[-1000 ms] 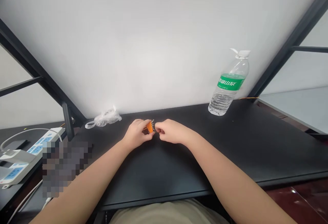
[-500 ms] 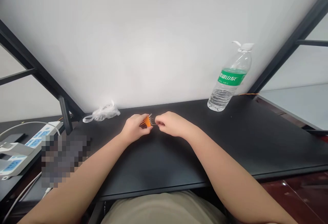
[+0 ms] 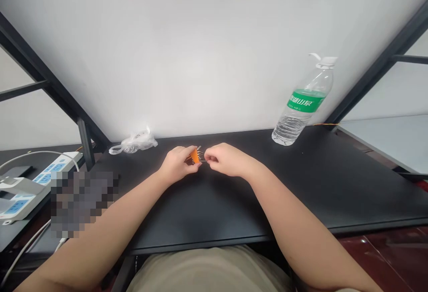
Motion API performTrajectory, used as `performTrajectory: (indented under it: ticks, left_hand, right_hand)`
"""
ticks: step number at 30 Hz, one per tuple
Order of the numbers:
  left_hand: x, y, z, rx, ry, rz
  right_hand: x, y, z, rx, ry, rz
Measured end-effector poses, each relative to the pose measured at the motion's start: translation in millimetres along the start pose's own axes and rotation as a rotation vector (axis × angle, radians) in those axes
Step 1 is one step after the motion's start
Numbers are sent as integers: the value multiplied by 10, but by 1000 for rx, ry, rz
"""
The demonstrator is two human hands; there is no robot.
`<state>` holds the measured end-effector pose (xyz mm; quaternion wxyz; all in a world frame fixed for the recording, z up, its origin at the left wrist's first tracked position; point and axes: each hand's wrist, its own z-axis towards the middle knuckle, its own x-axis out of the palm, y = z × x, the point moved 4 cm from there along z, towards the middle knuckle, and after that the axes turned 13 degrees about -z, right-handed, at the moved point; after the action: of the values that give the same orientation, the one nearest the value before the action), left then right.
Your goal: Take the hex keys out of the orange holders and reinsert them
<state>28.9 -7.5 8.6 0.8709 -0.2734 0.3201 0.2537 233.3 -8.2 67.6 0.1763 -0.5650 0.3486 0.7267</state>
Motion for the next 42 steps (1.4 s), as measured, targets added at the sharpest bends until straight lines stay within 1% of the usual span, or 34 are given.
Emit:
performTrajectory:
  ticks: [3, 8, 17, 24, 28, 30, 33, 35, 38, 40, 42]
  left_hand:
    - [3, -22, 5, 22, -8, -9]
    - [-18, -24, 16, 5, -15, -6]
    - [-16, -8, 7, 14, -12, 0]
    - [-38, -33, 5, 18, -11, -6]
    - [-69, -88, 24, 57, 11, -6]
    - [-69, -129, 39, 76, 50, -33]
    - [-58, -173, 55, 67, 85, -98]
    - [-56, -186, 57, 66, 71, -129]
    - [-60, -193, 56, 92, 23, -148]
    - [-54, -204, 62, 95, 34, -159]
    - [-45, -217, 75, 54, 79, -161]
  right_hand:
    - [2, 14, -1, -17, -12, -27]
    - [-5, 14, -6, -20, -16, -41]
    - [-30, 6, -11, 4, -4, 7]
    - [-28, -1, -7, -27, 11, 16]
    - [-44, 15, -13, -46, -40, 34]
    - [-15, 32, -7, -37, -39, 112]
    - [113, 42, 38, 11, 15, 357]
    - [218, 9, 90, 89, 11, 530]
    - [366, -87, 172, 220, -45, 705]
    - [468, -125, 221, 240, -29, 840]
    - [564, -146, 264, 219, 11, 960]
